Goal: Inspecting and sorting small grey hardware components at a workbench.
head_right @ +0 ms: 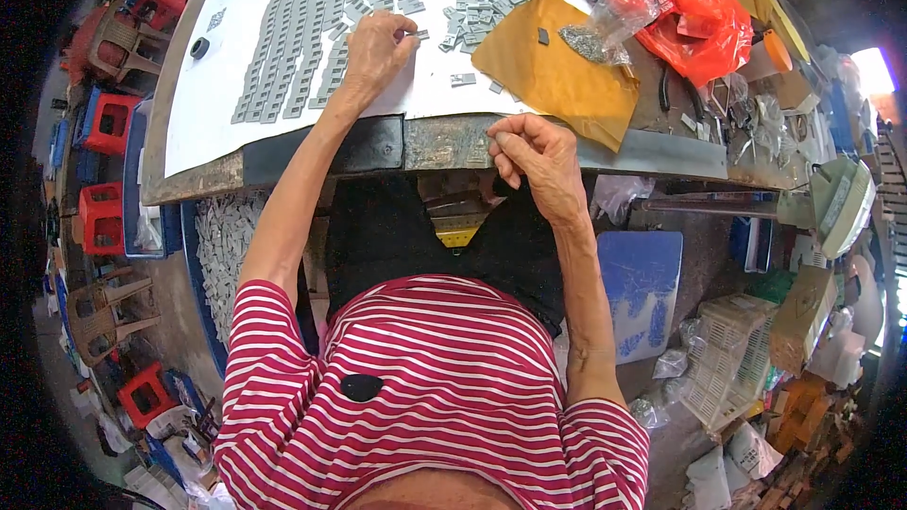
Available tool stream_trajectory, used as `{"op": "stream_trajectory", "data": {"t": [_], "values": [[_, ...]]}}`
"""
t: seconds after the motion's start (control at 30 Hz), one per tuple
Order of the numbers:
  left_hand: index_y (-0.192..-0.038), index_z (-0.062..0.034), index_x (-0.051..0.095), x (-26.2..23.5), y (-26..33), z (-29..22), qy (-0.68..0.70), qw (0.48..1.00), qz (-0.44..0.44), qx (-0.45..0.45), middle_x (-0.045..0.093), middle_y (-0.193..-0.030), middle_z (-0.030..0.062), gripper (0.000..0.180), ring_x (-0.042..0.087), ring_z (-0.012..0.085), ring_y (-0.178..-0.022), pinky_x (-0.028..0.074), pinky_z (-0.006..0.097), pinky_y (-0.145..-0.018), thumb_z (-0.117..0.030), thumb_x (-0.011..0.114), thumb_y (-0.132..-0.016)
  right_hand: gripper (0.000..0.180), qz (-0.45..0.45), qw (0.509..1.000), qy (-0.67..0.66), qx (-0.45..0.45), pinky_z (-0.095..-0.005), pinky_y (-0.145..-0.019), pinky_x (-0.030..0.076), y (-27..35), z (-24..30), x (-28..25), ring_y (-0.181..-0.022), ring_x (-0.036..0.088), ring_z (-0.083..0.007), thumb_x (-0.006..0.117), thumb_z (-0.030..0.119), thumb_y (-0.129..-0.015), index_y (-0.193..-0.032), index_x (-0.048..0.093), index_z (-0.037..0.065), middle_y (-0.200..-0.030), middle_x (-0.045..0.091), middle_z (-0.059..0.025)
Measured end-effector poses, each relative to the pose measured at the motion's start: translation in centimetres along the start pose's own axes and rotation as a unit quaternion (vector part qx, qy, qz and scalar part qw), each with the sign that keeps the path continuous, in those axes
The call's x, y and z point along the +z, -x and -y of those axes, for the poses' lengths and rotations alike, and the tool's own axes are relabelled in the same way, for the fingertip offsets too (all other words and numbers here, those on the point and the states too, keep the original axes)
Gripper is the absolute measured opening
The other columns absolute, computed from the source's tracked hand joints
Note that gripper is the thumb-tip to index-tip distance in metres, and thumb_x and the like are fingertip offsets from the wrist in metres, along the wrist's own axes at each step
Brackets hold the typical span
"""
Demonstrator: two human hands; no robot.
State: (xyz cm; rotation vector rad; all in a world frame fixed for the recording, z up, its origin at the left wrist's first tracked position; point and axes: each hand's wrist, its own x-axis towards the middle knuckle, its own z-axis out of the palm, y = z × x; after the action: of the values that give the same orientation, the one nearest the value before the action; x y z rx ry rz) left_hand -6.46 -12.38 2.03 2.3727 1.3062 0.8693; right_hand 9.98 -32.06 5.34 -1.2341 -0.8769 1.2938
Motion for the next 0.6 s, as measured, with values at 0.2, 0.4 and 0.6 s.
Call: {"op": "stream_trajectory", "data": {"t": [0.2,0.4,0.6], "values": [[-0.078,-0.0104,0.067,-0.1,-0.3,-0.6,-0.033,0.999,-0.009,0.027,0.060,-0.083,0.0067,0.010,0.052,0.0258,-0.086,0.035,0.044,-0.074,-0.011,0.063,-0.069,0.013,-0.002,1.000,0.000,-0.001,-0.0159,-0.042,0.036,0.2,-0.2,-0.3,-0.052,0.047,-0.0054,0.053,0.006,-0.085,-0.091,0.057,-0.004,-0.074,0.057,-0.0055],[-0.077,-0.0100,0.065,0.4,-1.3,-0.1,-0.068,0.994,-0.054,0.061,0.060,-0.071,0.0034,0.011,0.053,0.0224,-0.078,0.038,0.040,-0.068,-0.014,0.064,-0.067,0.013,-0.006,1.000,-0.005,0.000,-0.0153,-0.041,0.036,0.4,-0.3,-0.6,-0.053,0.048,-0.0054,0.054,0.006,-0.085,-0.091,0.057,-0.004,-0.073,0.057,-0.0059],[-0.079,-0.0122,0.065,0.6,-2.4,0.3,-0.128,0.989,-0.058,0.053,0.059,-0.075,0.0009,0.011,0.051,0.0199,-0.082,0.033,0.041,-0.071,-0.015,0.065,-0.068,0.012,-0.007,1.000,-0.010,0.000,-0.0159,-0.041,0.037,0.4,-0.4,-0.8,-0.053,0.049,-0.0053,0.054,0.006,-0.084,-0.090,0.057,-0.004,-0.072,0.057,-0.0057]]}}
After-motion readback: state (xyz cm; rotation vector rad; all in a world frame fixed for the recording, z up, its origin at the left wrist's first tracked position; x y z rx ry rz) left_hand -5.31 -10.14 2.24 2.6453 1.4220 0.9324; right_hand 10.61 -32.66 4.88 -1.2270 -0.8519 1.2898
